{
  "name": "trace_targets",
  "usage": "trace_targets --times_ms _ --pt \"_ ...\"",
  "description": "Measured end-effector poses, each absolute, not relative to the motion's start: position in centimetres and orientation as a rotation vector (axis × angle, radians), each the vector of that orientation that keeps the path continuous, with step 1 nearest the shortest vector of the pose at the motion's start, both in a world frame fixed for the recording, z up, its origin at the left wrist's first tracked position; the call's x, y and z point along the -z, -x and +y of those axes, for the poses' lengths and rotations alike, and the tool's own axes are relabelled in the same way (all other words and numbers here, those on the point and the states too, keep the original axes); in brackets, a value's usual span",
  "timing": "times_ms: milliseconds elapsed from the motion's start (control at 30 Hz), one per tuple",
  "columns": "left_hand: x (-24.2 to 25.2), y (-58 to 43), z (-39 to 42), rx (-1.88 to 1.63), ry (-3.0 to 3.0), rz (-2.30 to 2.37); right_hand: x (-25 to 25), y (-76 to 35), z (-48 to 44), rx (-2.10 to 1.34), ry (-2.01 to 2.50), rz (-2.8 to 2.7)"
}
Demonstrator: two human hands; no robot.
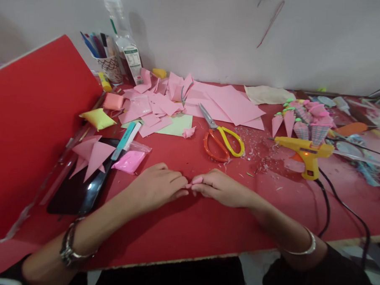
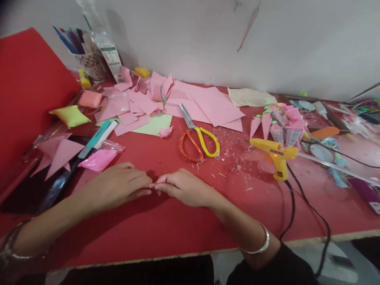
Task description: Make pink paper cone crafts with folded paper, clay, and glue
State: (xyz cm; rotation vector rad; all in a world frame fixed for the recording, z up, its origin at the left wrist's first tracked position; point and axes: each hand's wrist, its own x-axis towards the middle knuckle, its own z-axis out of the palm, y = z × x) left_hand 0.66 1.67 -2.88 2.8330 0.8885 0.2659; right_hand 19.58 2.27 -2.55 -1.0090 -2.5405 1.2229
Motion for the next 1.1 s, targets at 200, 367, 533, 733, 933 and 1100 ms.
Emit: trace_targets --times_ms 200,367,533,733,933,1100 --pt "2.7 -0.5 1.8 -0.186 -2.714 0.877 2.4 -19.7 2.2 -1.253 0.988 -2.561" --pt "2.9 -0.8 1.0 -0.225 -2.044 1.059 3.7 -19.8 2.0 -0.721 0.930 -2.748" --pt "2.7 -0.8 1.1 -0.188 -1.485 1.007 3.6 -19.5 1.5 0.063 0.765 -2.770" --pt "2.5 -1.1 0.9 -0.195 -1.607 1.084 3.5 -19.4 1.3 0.149 0.799 -2.700" --pt "2.6 -0.7 1.4 -0.477 -2.928 0.894 2.8 -19.6 1.9 -0.760 1.026 -2.729" --pt "2.9 -0.6 1.7 -0.534 -3.019 0.825 2.5 -19.5 2.0 -0.957 1.013 -2.714"
